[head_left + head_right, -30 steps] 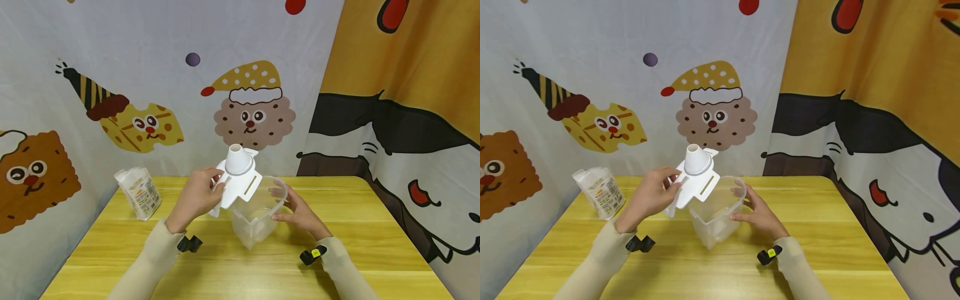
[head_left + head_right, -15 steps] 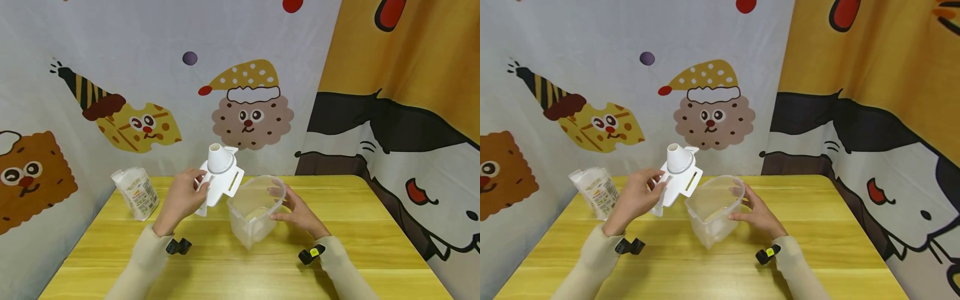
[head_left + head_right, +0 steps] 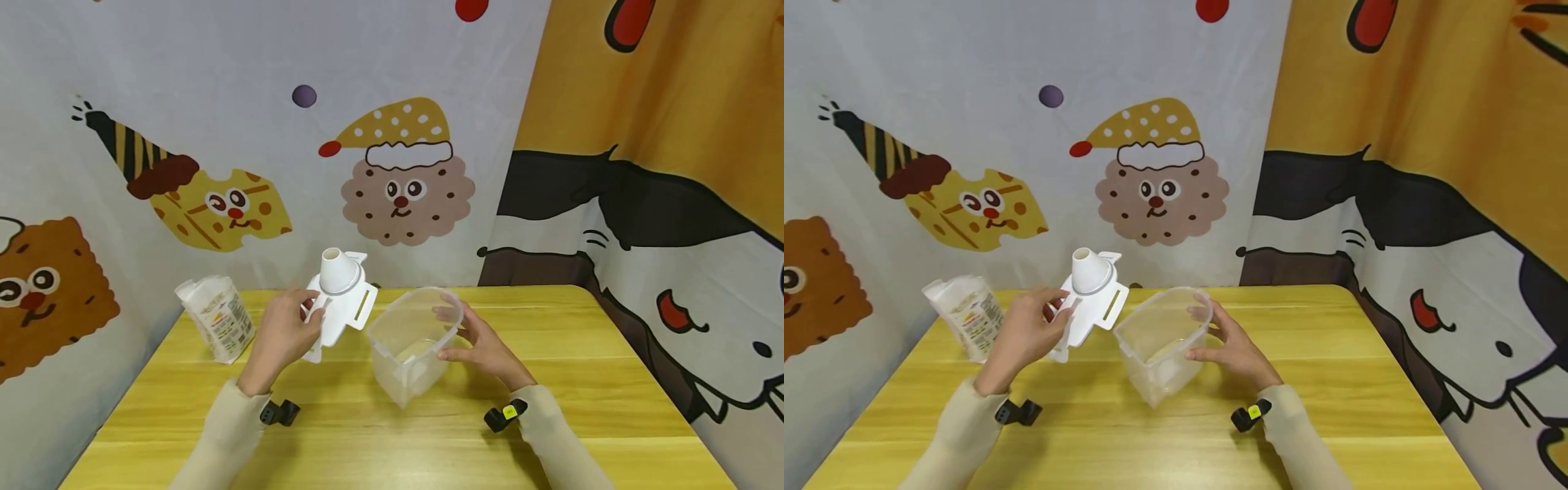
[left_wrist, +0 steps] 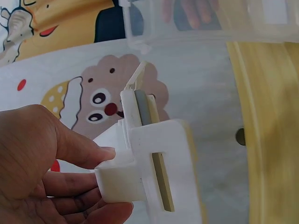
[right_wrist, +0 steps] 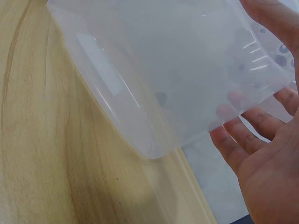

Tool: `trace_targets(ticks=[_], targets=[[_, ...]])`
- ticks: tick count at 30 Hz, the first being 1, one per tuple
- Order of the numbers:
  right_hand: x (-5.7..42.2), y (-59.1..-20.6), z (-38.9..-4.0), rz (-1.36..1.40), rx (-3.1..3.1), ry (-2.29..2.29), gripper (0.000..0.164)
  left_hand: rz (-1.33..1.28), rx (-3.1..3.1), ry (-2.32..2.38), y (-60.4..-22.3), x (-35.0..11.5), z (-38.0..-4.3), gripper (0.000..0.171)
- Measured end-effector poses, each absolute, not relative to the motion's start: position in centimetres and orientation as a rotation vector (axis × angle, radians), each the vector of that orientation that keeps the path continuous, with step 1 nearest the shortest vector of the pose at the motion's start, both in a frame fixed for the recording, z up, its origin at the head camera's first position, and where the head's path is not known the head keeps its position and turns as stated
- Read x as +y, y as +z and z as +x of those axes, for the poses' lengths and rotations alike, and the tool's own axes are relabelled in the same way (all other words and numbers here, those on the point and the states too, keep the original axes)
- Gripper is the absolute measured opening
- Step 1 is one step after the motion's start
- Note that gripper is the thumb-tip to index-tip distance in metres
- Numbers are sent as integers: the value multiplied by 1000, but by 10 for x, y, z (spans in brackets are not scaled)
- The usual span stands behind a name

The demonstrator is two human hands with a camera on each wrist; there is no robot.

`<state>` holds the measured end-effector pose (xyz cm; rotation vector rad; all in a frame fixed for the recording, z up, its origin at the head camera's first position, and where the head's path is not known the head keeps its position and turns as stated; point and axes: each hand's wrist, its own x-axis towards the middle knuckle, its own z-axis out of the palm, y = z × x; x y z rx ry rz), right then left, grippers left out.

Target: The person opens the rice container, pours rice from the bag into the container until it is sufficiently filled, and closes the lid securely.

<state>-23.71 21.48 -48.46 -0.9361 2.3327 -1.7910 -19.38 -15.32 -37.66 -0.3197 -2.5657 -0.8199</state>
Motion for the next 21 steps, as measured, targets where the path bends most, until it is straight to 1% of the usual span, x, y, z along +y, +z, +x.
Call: trace_targets(ticks=[12, 21], targets=[[215, -486, -239, -938, 2328, -1796, 100, -293, -2635, -758, -408, -160, -192, 23], [216, -485, -238, -915, 2333, -1784, 100, -235, -2745, -764, -430, -166, -184, 23]])
